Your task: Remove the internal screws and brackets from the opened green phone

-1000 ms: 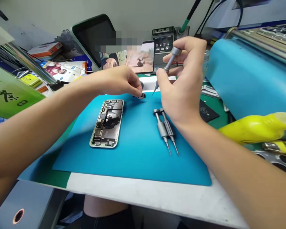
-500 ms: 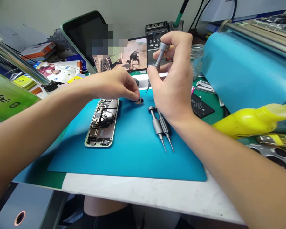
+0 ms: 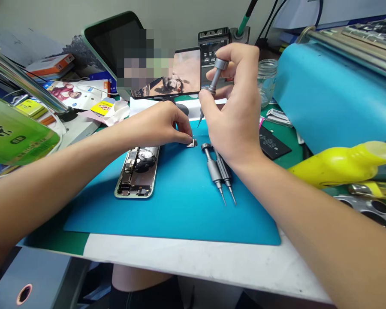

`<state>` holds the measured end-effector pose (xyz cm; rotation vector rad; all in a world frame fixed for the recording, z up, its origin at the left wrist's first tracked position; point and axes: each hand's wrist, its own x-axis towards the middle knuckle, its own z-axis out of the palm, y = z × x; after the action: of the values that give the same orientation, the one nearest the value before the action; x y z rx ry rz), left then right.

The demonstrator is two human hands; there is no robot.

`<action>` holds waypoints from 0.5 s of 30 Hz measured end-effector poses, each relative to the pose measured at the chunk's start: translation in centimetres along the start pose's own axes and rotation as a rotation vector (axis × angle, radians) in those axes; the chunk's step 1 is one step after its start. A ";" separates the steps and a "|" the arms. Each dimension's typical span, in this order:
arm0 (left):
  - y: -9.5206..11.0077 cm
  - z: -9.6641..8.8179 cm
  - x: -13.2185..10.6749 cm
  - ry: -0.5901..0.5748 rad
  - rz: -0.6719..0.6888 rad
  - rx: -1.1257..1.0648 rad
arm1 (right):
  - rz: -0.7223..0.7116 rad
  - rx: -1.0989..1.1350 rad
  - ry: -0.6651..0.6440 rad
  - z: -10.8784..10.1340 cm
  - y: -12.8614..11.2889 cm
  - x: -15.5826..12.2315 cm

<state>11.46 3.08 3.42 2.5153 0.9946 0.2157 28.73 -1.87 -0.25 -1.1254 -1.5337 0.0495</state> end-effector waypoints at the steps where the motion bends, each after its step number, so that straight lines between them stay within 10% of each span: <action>1: 0.0 0.1 0.0 0.007 0.002 0.001 | 0.000 0.004 0.004 0.0 0.1 0.0; 9: -0.2 0.0 -0.8 0.136 0.068 0.013 | -0.026 0.016 -0.010 0.2 0.3 -0.1; 15: 2.0 0.1 -8.8 0.350 0.371 -0.004 | -0.051 0.017 0.038 0.4 0.6 -0.1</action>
<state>6.27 -4.29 4.35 2.6955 0.6298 0.7885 28.73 -1.38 -0.76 -1.0680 -1.5247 0.0068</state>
